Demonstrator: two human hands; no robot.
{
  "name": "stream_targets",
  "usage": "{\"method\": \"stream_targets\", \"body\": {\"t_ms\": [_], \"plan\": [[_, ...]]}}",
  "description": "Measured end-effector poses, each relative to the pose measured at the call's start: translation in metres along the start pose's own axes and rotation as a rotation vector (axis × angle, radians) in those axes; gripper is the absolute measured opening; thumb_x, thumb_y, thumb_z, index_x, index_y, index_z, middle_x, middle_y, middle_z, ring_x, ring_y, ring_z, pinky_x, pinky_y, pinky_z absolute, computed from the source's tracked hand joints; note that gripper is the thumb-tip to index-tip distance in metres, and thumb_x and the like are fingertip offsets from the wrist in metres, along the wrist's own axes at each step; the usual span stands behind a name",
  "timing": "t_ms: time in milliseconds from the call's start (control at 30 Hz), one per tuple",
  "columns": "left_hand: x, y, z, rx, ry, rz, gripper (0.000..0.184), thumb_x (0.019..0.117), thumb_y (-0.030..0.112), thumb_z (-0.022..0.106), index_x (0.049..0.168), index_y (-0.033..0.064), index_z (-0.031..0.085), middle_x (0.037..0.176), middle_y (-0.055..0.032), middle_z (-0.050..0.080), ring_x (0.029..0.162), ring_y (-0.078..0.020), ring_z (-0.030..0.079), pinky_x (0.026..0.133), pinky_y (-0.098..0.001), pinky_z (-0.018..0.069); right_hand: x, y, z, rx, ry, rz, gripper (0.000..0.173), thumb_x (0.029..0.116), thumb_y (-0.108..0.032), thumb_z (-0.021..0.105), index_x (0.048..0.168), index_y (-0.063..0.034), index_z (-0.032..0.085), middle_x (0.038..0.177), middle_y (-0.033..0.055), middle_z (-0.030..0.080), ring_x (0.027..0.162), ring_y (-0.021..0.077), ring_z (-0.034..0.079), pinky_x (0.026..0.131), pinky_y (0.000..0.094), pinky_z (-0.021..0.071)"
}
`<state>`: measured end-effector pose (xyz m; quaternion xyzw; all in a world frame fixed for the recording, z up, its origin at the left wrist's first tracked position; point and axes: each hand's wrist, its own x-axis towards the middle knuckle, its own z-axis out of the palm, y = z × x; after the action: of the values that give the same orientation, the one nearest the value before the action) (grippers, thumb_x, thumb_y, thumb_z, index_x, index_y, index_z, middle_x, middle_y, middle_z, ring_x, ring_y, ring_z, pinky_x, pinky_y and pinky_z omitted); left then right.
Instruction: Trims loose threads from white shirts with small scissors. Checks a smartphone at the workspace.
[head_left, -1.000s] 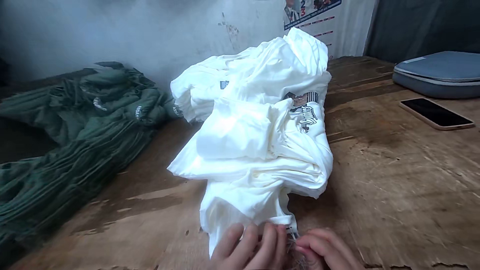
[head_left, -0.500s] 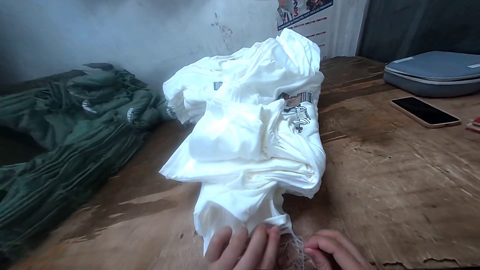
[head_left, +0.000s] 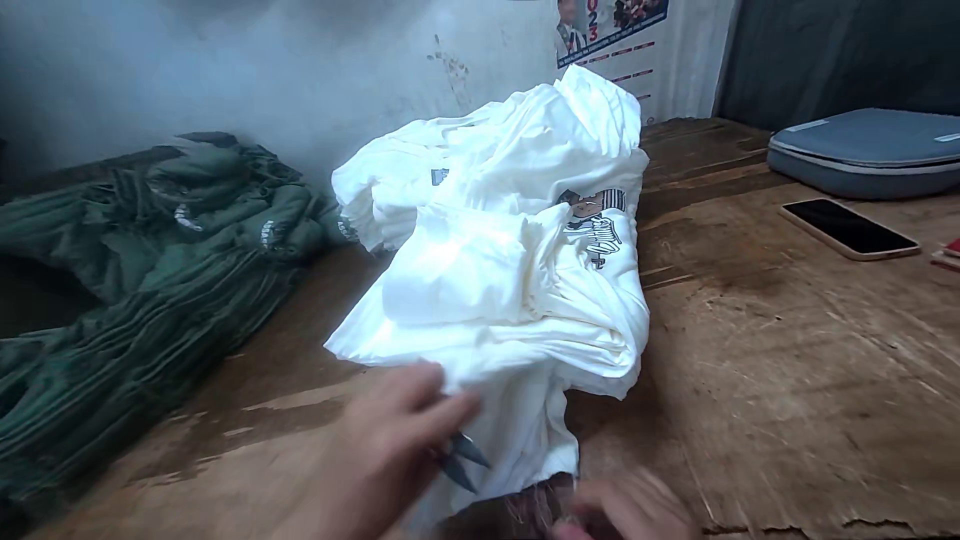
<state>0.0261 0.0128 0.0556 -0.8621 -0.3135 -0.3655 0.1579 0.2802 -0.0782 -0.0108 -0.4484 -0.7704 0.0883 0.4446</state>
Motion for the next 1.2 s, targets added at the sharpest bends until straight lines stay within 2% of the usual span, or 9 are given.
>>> {"method": "stream_targets", "body": {"t_ms": [100,233,467,567,700,800,1000,1100,1200], "plan": [[0.006,-0.030,-0.019,0.073,0.012,0.018,0.019,0.0920,0.017,0.053,0.085,0.0215,0.070,0.073,0.0016,0.051,0.067,-0.0132,0.053,0.057,-0.0316,0.0449,0.034,-0.003,0.030,-0.229,-0.040,-0.018,0.047,0.0854,-0.028,0.079,0.130,-0.0205,0.071,0.115,0.0202,0.070,0.100,0.0368,0.069,0.081,0.0519,0.0576],[0.008,-0.046,-0.020,0.084,0.013,0.033,0.018,0.0890,0.017,0.056,0.083,0.0214,0.072,0.073,0.0024,0.053,0.071,-0.0141,0.055,0.063,-0.0335,0.0461,0.043,0.007,0.020,-0.195,0.022,-0.231,0.010,0.0932,-0.015,0.070,0.092,-0.0181,0.079,0.078,0.0024,0.069,0.079,0.0218,0.068,0.075,0.0379,0.0547],[-0.015,0.003,0.012,0.105,-0.100,-0.389,0.024,0.0830,0.043,0.067,0.091,0.0233,0.078,0.075,0.0036,0.068,0.065,-0.0137,0.066,0.055,-0.0394,0.0554,0.017,0.004,-0.070,-0.225,-0.613,0.093,0.031,0.0990,-0.033,0.067,0.090,-0.0056,0.079,0.077,0.0144,0.075,0.072,0.0338,0.073,0.074,0.0584,0.0552],[-0.015,0.033,0.018,0.094,0.005,-0.390,0.020,0.0737,0.009,0.067,0.093,0.0094,0.074,0.074,-0.0050,0.068,0.061,-0.0214,0.066,0.052,-0.0409,0.0539,0.021,-0.005,-0.051,-0.145,-0.332,0.092,0.024,0.1001,-0.025,0.065,0.094,-0.0062,0.080,0.085,0.0127,0.076,0.080,0.0304,0.073,0.076,0.0491,0.0574],[-0.038,0.038,0.020,-0.182,-0.157,-0.156,0.029,0.0919,0.034,0.074,0.110,0.0119,0.074,0.093,-0.0107,0.073,0.079,-0.0247,0.069,0.068,-0.0422,0.0561,0.031,-0.001,-0.018,0.272,0.018,-0.010,0.018,0.0963,0.006,0.052,0.094,0.0027,0.069,0.116,0.0201,0.067,0.105,0.0184,0.069,0.089,0.0269,0.0591],[-0.054,0.029,0.027,-0.211,-0.116,-0.149,0.015,0.0949,0.027,0.070,0.102,0.0135,0.073,0.098,-0.0078,0.072,0.092,-0.0207,0.069,0.082,-0.0367,0.0557,0.029,0.008,0.016,0.689,0.116,-0.055,0.006,0.1013,-0.002,0.051,0.096,-0.0023,0.054,0.116,0.0161,0.062,0.101,0.0164,0.070,0.085,0.0312,0.0632],[-0.038,0.024,0.006,-0.324,0.177,-0.281,0.032,0.1081,0.033,0.050,0.095,0.0069,0.062,0.081,-0.0034,0.061,0.074,-0.0045,0.058,0.069,-0.0171,0.0483,0.062,-0.030,0.065,-0.006,0.457,0.150,0.063,0.0687,-0.034,0.092,0.107,0.0052,0.061,0.107,0.0237,0.062,0.072,0.0215,0.065,0.056,0.0320,0.0563],[-0.034,0.020,0.002,-0.349,0.163,-0.209,0.033,0.1093,0.034,0.047,0.093,0.0081,0.059,0.080,-0.0037,0.059,0.075,-0.0068,0.058,0.072,-0.0191,0.0482,0.072,-0.017,0.057,0.003,0.482,0.019,0.035,0.0732,0.001,0.075,0.107,0.0027,0.066,0.105,0.0212,0.065,0.073,0.0172,0.069,0.058,0.0265,0.0593],[-0.044,0.017,0.005,-0.264,-0.056,-0.138,0.022,0.1043,0.023,0.059,0.091,0.0069,0.068,0.082,-0.0083,0.067,0.081,-0.0183,0.064,0.077,-0.0310,0.0537,0.042,0.003,0.009,0.087,0.173,-0.162,0.011,0.0905,0.001,0.070,0.097,-0.0033,0.079,0.090,0.0145,0.072,0.082,0.0166,0.071,0.075,0.0228,0.0590]]}}
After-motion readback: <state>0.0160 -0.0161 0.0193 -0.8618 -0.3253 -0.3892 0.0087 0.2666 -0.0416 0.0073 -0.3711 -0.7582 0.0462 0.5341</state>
